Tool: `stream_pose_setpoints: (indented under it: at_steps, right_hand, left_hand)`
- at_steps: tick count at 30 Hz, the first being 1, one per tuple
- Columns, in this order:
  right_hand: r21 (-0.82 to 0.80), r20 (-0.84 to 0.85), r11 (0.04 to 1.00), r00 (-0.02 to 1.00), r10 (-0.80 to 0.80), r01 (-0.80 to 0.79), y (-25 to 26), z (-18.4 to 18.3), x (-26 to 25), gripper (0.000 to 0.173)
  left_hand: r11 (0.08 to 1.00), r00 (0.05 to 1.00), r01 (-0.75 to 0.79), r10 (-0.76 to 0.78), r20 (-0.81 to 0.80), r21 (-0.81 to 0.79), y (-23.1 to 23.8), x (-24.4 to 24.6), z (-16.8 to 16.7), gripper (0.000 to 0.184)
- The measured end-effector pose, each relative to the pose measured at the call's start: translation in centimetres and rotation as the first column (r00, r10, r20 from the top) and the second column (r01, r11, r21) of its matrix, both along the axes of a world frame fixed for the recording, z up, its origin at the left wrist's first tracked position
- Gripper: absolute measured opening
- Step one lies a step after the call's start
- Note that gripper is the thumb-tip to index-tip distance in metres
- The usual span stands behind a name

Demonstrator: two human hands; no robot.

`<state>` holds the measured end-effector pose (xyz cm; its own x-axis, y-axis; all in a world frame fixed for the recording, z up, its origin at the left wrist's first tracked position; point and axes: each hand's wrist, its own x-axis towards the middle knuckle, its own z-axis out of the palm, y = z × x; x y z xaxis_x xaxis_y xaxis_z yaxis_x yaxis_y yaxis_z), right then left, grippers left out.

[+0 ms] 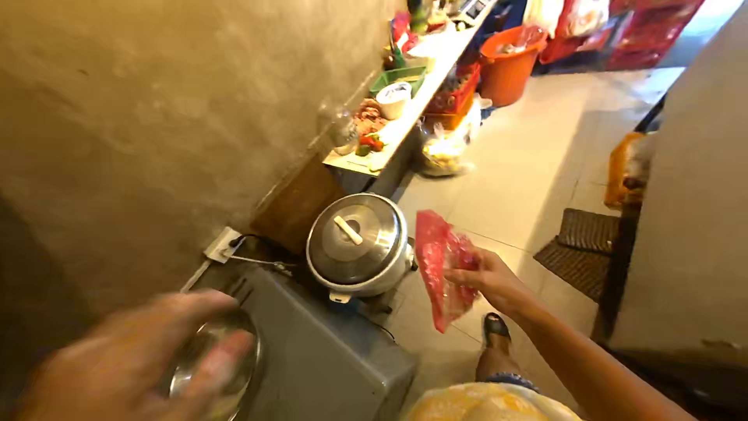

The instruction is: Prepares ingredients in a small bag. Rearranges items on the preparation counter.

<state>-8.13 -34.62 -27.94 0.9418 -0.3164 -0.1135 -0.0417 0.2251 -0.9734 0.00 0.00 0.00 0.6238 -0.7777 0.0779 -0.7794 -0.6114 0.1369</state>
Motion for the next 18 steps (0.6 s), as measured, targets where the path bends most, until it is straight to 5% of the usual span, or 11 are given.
stream_pose_setpoints:
  at_steps: [2, 5, 9, 11, 13, 18]
  right_hand:
    - [0.015, 0.031, 0.999, 0.999, 0.028, -0.028, -2.8, 0.5, 1.7, 0.040]
    - [0.006, 0.057, 0.998, 0.996, 0.069, -0.070, -7.7, 1.1, 3.8, 0.038]
    - [-0.025, 0.056, 0.994, 0.992, 0.110, -0.109, -14.4, 1.7, 5.5, 0.044]
    - [-0.055, 0.058, 0.991, 0.990, 0.128, -0.125, -18.2, 1.8, 6.0, 0.047]
    - [-0.078, 0.060, 0.992, 0.993, 0.103, -0.098, -21.8, 1.3, 6.5, 0.046]
    - [-0.084, 0.083, 0.966, 0.968, -0.239, 0.246, -30.6, -1.4, 7.4, 0.032]
  left_hand:
    - [0.998, 0.985, 0.055, -0.052, -0.164, 0.018, -5.2, 0.9, -4.2, 0.038]
    - [0.982, 0.933, 0.021, -0.087, -0.349, -0.187, -13.1, 4.3, -12.1, 0.039]
    - [0.934, 0.621, -0.256, -0.039, -0.783, -0.250, -26.8, 6.7, -18.8, 0.072]
    - [0.895, 0.494, -0.322, -0.119, -0.861, -0.308, -33.2, 7.3, -22.5, 0.082]
    - [0.828, 0.446, -0.403, -0.195, -0.874, -0.390, -38.5, 8.0, -25.7, 0.066]
    - [0.749, 0.391, -0.513, -0.230, -0.891, -0.419, -47.4, 10.5, -30.3, 0.051]
